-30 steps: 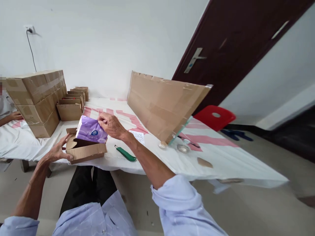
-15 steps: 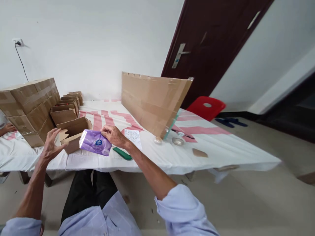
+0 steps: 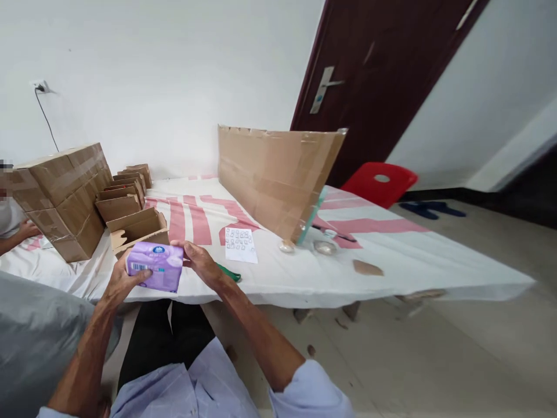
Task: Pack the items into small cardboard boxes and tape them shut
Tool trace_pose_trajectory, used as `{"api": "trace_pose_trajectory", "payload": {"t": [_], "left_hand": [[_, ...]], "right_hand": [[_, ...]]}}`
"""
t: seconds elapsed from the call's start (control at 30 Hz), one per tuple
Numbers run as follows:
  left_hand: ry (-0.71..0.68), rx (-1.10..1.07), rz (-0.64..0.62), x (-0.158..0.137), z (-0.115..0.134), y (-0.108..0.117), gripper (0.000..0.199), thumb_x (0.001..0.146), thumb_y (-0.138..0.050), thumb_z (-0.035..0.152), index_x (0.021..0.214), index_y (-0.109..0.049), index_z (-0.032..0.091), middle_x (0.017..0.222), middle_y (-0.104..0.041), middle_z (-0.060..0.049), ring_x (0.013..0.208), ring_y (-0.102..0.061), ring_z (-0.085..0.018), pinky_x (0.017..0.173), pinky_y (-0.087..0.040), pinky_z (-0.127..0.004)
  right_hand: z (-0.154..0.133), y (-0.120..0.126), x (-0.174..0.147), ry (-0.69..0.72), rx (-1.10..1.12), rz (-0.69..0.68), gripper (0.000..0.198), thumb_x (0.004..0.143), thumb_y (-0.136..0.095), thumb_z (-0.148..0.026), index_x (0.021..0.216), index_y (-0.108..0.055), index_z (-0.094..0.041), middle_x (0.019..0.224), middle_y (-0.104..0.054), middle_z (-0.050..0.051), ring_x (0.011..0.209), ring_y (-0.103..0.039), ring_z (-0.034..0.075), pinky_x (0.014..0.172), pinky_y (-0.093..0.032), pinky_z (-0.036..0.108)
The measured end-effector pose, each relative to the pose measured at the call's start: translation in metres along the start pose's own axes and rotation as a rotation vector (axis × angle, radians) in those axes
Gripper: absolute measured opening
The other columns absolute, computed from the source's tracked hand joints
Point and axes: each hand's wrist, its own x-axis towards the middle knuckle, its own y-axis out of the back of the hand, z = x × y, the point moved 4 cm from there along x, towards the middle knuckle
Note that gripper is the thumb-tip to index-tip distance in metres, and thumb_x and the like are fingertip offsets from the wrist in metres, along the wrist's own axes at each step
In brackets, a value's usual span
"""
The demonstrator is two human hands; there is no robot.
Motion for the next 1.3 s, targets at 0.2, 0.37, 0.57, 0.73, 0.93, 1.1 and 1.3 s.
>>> {"api": "trace_pose_trajectory", "payload": {"t": [0.2,0.37,0.57,0.73,0.93,1.1,1.3], "left_hand": [[0.061,-0.265,0.246,0.008,-0.010,-0.009,0.071,0.070,-0.093,0.057,0.124,-0.073,0.015,0.107,-0.080,-0.010,0.089,-0.076,-0.025,0.069,-0.062,-0.029],[0.142,-0.393,0.223,0.012,-0.040,-0.012,0.077,0.067,-0.091,0.066,0.120,-0.073,0.014,0.096,-0.077,-0.008,0.074,-0.072,-0.020,0.056,-0.059,-0.026],[0.233,-0.447,0.196,0.005,-0.081,-0.013,0.075,0.069,-0.091,0.062,0.125,-0.072,0.016,0.103,-0.079,-0.010,0.081,-0.075,-0.023,0.056,-0.060,-0.027],[0.285,-0.450,0.199,0.004,-0.097,-0.014,0.057,0.081,-0.087,0.053,0.122,-0.074,0.015,0.101,-0.080,-0.012,0.085,-0.077,-0.025,0.061,-0.062,-0.028],[0.275,-0.445,0.217,0.008,-0.099,-0.014,0.059,0.080,-0.087,0.055,0.121,-0.075,0.015,0.104,-0.080,-0.012,0.085,-0.075,-0.024,0.056,-0.060,-0.025],[0.225,-0.451,0.230,0.016,-0.092,-0.011,0.070,0.076,-0.088,0.062,0.125,-0.074,0.014,0.103,-0.080,-0.012,0.086,-0.075,-0.025,0.055,-0.060,-0.026],[0.071,-0.464,0.186,0.030,-0.048,-0.004,0.084,0.074,-0.085,0.072,0.135,-0.071,0.016,0.110,-0.080,-0.013,0.099,-0.077,-0.030,0.071,-0.065,-0.033]], "right_hand": [[0.013,-0.023,-0.004,0.130,0.020,0.034,0.073,0.085,-0.079,-0.067,0.145,-0.062,-0.029,0.137,-0.070,0.008,0.126,-0.064,0.029,0.107,-0.054,0.042],[0.049,-0.017,0.007,0.024,0.056,0.191,0.068,0.086,-0.070,-0.075,0.130,-0.069,-0.024,0.111,-0.074,0.006,0.104,-0.070,0.027,0.092,-0.062,0.042],[0.094,-0.011,0.005,-0.106,0.125,0.238,0.070,0.078,-0.073,-0.080,0.117,-0.072,-0.021,0.100,-0.070,0.005,0.088,-0.069,0.022,0.075,-0.068,0.039],[0.109,-0.012,0.003,-0.149,0.128,0.248,0.067,0.081,-0.073,-0.078,0.116,-0.072,-0.021,0.104,-0.071,0.008,0.090,-0.071,0.024,0.073,-0.069,0.040],[0.108,-0.012,0.004,-0.128,0.122,0.237,0.069,0.085,-0.069,-0.077,0.125,-0.071,-0.020,0.111,-0.074,0.011,0.097,-0.072,0.026,0.075,-0.069,0.041],[0.087,-0.015,0.006,-0.021,0.116,0.212,0.072,0.089,-0.064,-0.078,0.135,-0.069,-0.023,0.116,-0.074,0.010,0.105,-0.072,0.027,0.080,-0.069,0.040],[0.038,-0.020,0.016,0.108,0.064,0.189,0.077,0.091,-0.059,-0.080,0.146,-0.064,-0.026,0.123,-0.075,0.008,0.110,-0.072,0.028,0.092,-0.066,0.045]]}}
